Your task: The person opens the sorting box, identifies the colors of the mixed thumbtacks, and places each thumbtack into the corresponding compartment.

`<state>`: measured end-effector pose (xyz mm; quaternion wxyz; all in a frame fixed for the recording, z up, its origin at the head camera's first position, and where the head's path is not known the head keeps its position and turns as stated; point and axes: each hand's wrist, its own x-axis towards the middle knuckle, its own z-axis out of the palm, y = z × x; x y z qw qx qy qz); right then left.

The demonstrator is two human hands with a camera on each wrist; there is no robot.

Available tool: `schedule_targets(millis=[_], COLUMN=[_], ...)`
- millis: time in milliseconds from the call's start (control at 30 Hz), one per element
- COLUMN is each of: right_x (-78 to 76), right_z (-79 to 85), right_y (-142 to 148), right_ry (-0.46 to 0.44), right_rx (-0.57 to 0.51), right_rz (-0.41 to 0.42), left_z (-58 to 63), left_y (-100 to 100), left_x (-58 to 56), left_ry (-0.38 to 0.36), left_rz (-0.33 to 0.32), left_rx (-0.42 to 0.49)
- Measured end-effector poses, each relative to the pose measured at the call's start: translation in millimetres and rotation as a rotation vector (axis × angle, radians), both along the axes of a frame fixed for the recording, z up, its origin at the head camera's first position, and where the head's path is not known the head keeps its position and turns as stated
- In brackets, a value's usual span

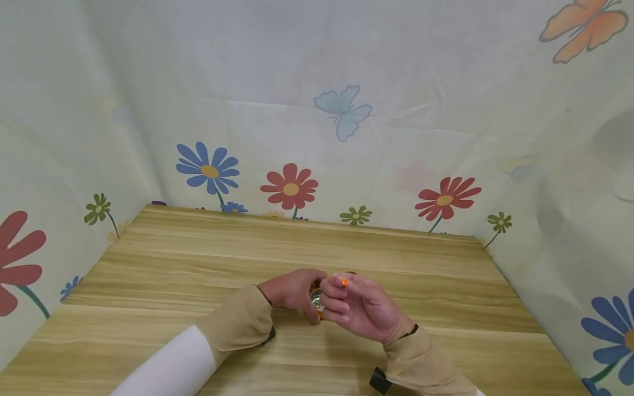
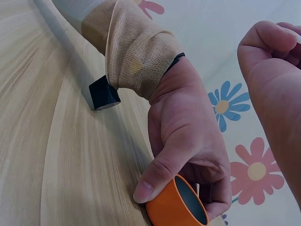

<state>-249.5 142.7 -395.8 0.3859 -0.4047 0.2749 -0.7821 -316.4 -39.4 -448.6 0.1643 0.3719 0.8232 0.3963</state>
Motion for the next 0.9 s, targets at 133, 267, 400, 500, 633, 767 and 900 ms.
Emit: schedule_targets(millis=[133, 267, 400, 500, 633, 767, 900], right_x=[-1.4, -2.4, -3.9, -5.9, -9.5, -13.7, -16.4], right_z=[-1.4, -2.5, -3.3, -4.0, -5.1, -5.7, -7.7], right_y=[1, 2, 3, 5, 8, 11, 13], right_ry=[-0.011, -0.007, 0.000, 0.007, 0.020, 0.035, 0.041], right_rx=[-0.009, -0.007, 0.009, 0.032, 0.081, 0.180, 0.303], right_rz=[-0.007, -0.013, -0.029, -0.051, -0.097, -0.185, -0.299], left_z=[-0.5, -0.4, -0.1, 0.9, 2.1, 2.9, 4.3], left_y=[0, 1, 1, 1, 1, 2, 2], left_x=[-0.8, -1.2, -0.8, 0.1, 1.3, 2.3, 3.7], left_ry=[-0.001, 0.011, 0.010, -0.004, -0.025, -0.029, -0.035], left_rz=[0.012, 0.010, 0.010, 0.014, 0.017, 0.028, 0.037], left_rx=[-0.002, -0.006, -0.013, -0.023, -0.027, -0.028, -0.035])
